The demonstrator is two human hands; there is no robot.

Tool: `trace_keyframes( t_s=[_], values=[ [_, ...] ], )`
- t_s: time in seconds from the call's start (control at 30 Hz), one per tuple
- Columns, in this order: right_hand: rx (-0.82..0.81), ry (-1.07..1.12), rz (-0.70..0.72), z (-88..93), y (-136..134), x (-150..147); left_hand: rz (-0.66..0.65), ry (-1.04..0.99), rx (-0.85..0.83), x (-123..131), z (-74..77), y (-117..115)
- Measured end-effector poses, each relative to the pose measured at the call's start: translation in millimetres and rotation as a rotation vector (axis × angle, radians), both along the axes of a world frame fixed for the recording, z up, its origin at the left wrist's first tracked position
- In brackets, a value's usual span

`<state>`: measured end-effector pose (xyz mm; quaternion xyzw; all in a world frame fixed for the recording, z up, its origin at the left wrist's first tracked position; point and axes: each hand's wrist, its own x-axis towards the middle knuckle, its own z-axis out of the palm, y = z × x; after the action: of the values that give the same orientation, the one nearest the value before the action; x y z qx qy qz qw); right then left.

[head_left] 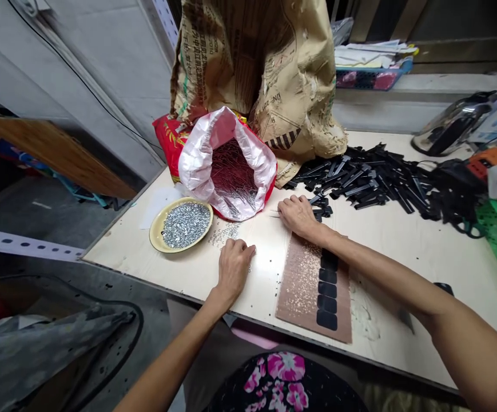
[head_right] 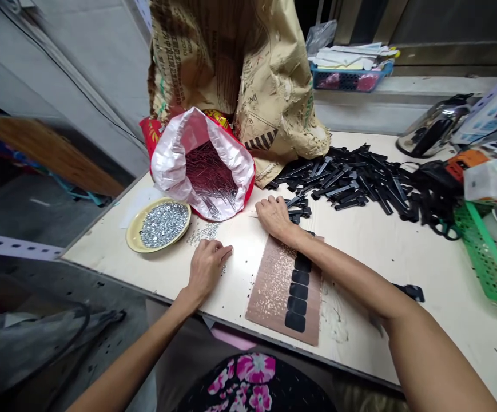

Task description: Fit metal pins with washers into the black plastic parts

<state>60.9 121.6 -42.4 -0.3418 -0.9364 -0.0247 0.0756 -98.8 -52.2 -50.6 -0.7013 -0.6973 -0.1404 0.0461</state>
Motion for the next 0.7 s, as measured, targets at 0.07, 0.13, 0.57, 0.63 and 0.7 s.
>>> trace_keyframes(
  t_s=[0.07, 0.13, 0.57, 0.63, 0.7],
  values=[
    [-0.006, 0.053, -0.044, -0.6, 1.0, 1.5, -0.024, 0.032, -0.021, 0.3, -2.2, 3.9],
    [-0.015, 0.109, -0.073, -2.9, 3.0, 3.0, -0.05, 0.068, -0.038, 0.5, -3.1, 5.4],
    [-0.624, 0.904, -0.006, 12.1, 36.4, 2.1, 0.305, -1.424, -0.077, 1.0, 27.8, 35.5],
    [-0.533, 0.98, 0.068, 21.6, 33.9, 1.1, 0.316, -1.617, -0.061, 2.3, 35.6, 43.3],
    [-0.387, 1.003, 0.11, 35.9, 27.2, 1.9, 0.311, -1.747, -0.053, 3.5, 43.4, 49.3]
  ],
)
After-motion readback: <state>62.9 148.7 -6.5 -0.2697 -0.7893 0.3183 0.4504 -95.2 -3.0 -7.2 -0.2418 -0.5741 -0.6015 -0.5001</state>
